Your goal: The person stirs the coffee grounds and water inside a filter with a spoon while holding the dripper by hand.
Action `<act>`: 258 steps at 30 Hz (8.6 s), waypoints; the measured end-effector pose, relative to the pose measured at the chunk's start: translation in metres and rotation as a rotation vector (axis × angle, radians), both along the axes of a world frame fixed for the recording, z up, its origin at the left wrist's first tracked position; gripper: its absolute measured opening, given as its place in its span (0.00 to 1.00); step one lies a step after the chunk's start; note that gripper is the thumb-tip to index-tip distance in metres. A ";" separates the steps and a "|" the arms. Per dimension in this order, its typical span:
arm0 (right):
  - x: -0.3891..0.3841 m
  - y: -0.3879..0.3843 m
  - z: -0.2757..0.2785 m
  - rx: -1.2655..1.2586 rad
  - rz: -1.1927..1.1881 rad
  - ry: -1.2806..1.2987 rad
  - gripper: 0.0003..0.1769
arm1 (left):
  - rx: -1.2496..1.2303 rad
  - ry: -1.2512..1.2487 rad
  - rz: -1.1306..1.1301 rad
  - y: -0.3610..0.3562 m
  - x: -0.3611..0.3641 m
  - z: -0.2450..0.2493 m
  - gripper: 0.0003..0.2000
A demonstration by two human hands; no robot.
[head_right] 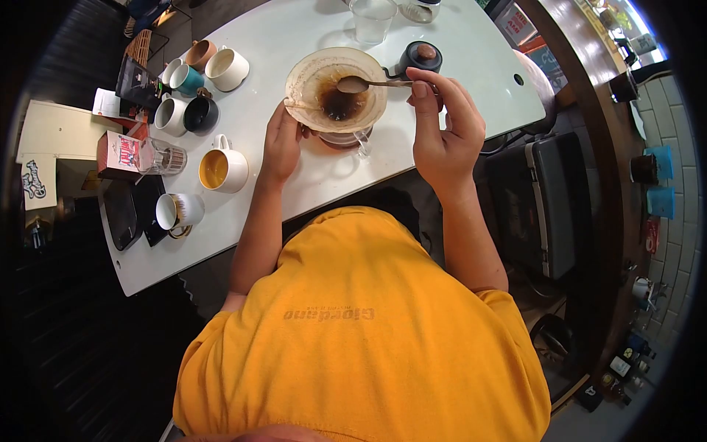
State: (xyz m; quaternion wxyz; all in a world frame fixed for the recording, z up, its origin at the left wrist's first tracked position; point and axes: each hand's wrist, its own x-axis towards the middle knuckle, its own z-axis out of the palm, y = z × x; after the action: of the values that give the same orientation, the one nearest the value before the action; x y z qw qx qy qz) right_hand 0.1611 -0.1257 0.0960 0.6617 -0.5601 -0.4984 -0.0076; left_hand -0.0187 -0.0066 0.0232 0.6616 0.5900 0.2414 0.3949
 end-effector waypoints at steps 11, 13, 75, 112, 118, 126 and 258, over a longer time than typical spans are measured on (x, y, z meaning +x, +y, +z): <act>0.000 0.000 -0.001 -0.003 0.006 -0.012 0.08 | -0.015 0.008 0.019 0.001 -0.002 0.001 0.15; 0.000 0.000 -0.002 0.008 0.012 -0.011 0.08 | 0.012 -0.018 0.000 0.003 -0.001 -0.003 0.15; 0.003 0.012 0.000 -0.006 0.024 -0.052 0.07 | -0.011 0.011 0.001 0.004 0.000 0.000 0.16; -0.007 -0.002 0.004 -0.118 0.129 -0.174 0.05 | 0.002 0.021 0.006 0.004 -0.001 0.001 0.15; -0.003 -0.003 -0.002 -0.164 0.162 -0.189 0.09 | -0.039 0.019 0.030 0.003 -0.003 0.004 0.15; -0.005 -0.002 0.003 -0.232 0.146 -0.256 0.14 | -0.013 0.001 0.002 0.005 -0.001 -0.001 0.15; -0.009 0.005 -0.004 -0.389 -0.101 -0.094 0.17 | 0.075 0.084 0.063 -0.001 0.006 -0.004 0.16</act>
State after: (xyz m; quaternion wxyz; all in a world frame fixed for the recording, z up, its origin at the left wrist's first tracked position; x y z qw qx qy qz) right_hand 0.1523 -0.1208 0.0916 0.5158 -0.7007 -0.4921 0.0298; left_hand -0.0131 -0.0073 0.0194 0.6157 0.6223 0.2725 0.3993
